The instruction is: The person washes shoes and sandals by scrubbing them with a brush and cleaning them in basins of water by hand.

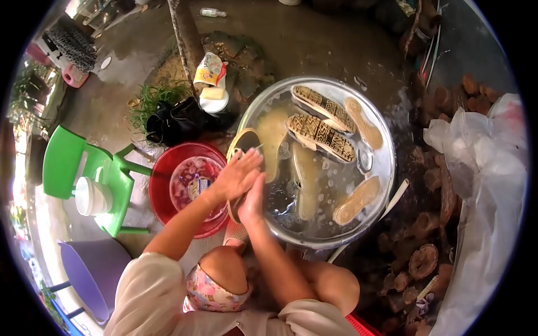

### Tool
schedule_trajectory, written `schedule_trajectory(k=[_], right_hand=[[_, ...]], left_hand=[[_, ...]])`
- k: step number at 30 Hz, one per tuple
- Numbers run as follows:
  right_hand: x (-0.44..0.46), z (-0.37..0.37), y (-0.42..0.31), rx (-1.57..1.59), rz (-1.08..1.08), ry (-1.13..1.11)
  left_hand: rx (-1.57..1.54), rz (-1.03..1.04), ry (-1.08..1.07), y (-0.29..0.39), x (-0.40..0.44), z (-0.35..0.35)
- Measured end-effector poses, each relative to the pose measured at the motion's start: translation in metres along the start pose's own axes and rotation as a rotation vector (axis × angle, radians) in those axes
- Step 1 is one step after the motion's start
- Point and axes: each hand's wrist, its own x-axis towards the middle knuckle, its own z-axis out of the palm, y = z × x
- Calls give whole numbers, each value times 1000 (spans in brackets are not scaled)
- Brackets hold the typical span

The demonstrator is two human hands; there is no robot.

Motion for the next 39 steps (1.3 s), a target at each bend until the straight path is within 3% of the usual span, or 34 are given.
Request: schedule_trajectory(k=[3,7,10,15,18,20,21,25,28,30,33,36,39], right_hand=[[2,3,-5,-19,25,60],[-2,-5,-13,37,84,46],[-1,-9,-1,9,95,53],[6,0,2,8,-49,-100],[5,-8,-8,22,50,-35],[-2,-6,-13,-13,135,118],[-4,1,-15,-24,131,210],[5,4,-15,-36,80,181],[0,16,-19,94,95,34],[4,12,-17,53,114,131],[10,2,-4,-11,76,149],[11,-3,5,-65,56,192],[7,4,4,-36,78,145]], left_hand=[[102,14,46,-9,23,11],[-270,-36,98,18,-30,14],[-429,-221,93,48,-56,-6],[-150,-98,35,2,4,5],[-136,-107,128,15,-5,17],[-315,-46,210,26,-41,24],[-434,-119,173,40,-57,15],[-1070,-317,130,48,-98,-5],[-1353,-539,587,-10,-115,8],[-1099,-842,763,-76,-134,49],[-296,-1184,330,-111,-152,81],[109,-1223,254,-98,-136,99],[111,-1378,75,-103,-130,103]])
